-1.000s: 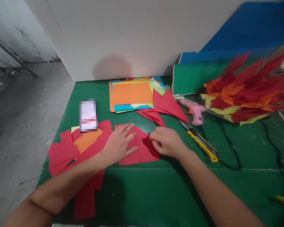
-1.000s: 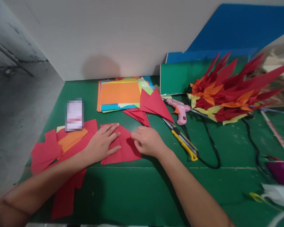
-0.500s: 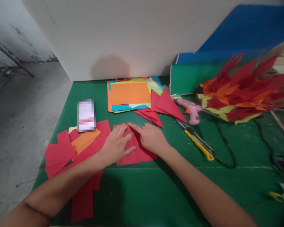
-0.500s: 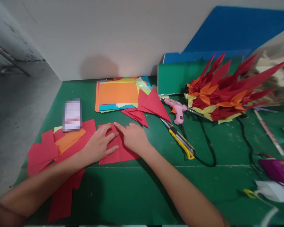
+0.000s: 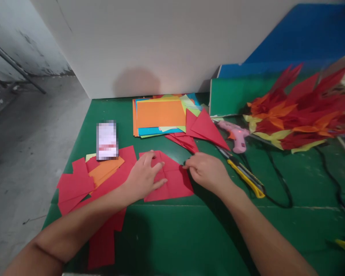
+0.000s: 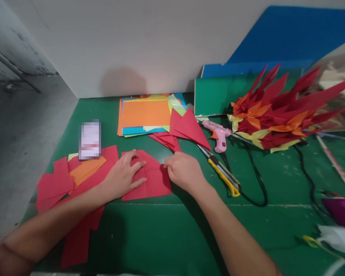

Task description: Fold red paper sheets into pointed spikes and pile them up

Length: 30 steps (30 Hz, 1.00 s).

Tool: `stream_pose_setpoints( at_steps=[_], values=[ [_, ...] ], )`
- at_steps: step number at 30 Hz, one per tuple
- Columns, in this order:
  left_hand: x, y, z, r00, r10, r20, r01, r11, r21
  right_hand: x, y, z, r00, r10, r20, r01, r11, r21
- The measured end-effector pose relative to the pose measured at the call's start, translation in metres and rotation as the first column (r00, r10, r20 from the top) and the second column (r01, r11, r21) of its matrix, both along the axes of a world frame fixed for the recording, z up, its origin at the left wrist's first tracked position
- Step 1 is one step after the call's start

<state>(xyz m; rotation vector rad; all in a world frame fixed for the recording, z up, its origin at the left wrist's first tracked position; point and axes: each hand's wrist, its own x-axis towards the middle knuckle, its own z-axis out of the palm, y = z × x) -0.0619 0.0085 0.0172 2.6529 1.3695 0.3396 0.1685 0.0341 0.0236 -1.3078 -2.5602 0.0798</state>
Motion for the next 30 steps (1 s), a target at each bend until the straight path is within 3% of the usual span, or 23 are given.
stream_pose_setpoints(
  at_steps=[3, 5, 7, 11, 22, 30],
  values=[
    [-0.001, 0.0, -0.003, 1.0, -0.009, 0.017, 0.008, 1.0, 0.015, 0.006, 0.001, 0.0, 0.999, 0.021, -0.042, -0.018, 0.997, 0.072],
    [-0.001, 0.001, -0.005, 0.999, -0.008, 0.034, 0.007, 1.0, 0.029, 0.001, 0.001, -0.002, 0.983, 0.03, -0.183, -0.012, 0.995, 0.099],
    [-0.001, 0.001, -0.008, 0.997, 0.0, 0.074, -0.003, 0.999, 0.035, -0.008, 0.0, -0.002, 0.954, 0.067, -0.292, -0.06, 0.998, 0.035],
    [-0.002, 0.001, -0.011, 0.989, 0.011, 0.146, -0.016, 0.999, 0.032, -0.022, -0.002, -0.004, 0.944, 0.104, -0.314, -0.143, 0.984, -0.102],
    [-0.002, 0.001, -0.01, 0.997, -0.078, -0.002, 0.078, 0.997, -0.013, -0.02, 0.007, -0.017, 0.856, -0.208, -0.474, 0.162, 0.977, -0.135],
    [-0.003, 0.0, -0.009, 0.995, -0.095, -0.024, 0.095, 0.995, -0.011, -0.02, 0.009, -0.014, 0.898, -0.052, -0.437, 0.063, 0.998, 0.012]
  ],
)
